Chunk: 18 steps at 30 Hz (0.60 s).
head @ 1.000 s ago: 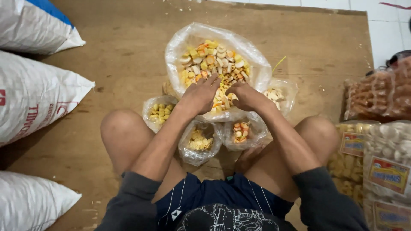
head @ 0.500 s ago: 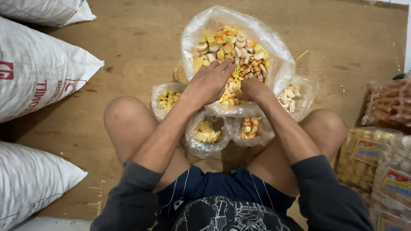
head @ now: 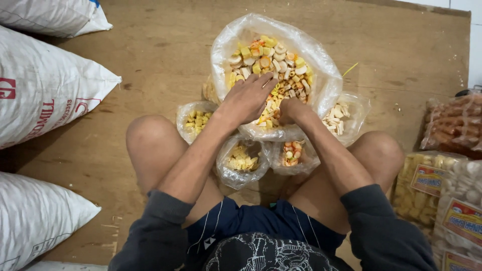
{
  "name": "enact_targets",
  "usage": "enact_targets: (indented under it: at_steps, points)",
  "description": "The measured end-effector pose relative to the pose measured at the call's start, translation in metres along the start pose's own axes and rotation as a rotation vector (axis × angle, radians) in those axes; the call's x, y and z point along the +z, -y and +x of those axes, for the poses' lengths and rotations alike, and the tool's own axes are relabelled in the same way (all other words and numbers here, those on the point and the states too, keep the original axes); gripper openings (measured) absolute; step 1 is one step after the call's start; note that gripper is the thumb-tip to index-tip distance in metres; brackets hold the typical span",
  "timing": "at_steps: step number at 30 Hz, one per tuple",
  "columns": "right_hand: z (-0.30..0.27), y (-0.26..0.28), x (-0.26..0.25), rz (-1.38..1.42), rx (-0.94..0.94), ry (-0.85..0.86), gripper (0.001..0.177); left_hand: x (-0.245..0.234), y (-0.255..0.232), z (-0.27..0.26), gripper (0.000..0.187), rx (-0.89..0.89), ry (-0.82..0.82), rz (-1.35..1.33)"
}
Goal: The person sits on the floor and sorts a mixed bag of snacks by hand, separating different types into smaller plastic bags. The person uses both hands to pick and place items from a large central bag into surrounding smaller bags.
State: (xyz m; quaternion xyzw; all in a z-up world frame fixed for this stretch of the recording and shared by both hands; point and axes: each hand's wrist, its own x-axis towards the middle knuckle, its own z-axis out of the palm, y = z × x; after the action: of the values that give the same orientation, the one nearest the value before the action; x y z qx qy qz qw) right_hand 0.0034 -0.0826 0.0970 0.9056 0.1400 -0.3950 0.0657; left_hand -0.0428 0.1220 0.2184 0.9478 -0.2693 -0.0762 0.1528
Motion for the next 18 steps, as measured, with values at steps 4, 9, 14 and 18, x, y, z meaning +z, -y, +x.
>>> enact_targets:
  at_steps: [4, 9, 14, 18]
  points:
    - [0.016, -0.003, 0.01, -0.117, -0.015, -0.003, 0.054, -0.005, -0.001, 0.0, 0.061, 0.004, 0.001, -0.008]
    - [-0.012, -0.002, -0.006, -0.08, -0.113, -0.054, 0.052, 0.001, 0.003, 0.003, 0.057, 0.01, -0.034, -0.015]
    - [-0.039, -0.011, -0.035, 0.204, -0.155, -0.214, 0.04, 0.039, 0.019, 0.02, 0.043, -0.001, -0.084, 0.042]
    - [-0.072, -0.018, -0.063, 0.544, -0.114, -0.368, 0.039, 0.037, 0.01, 0.028, 0.029, -0.088, -0.088, 0.041]
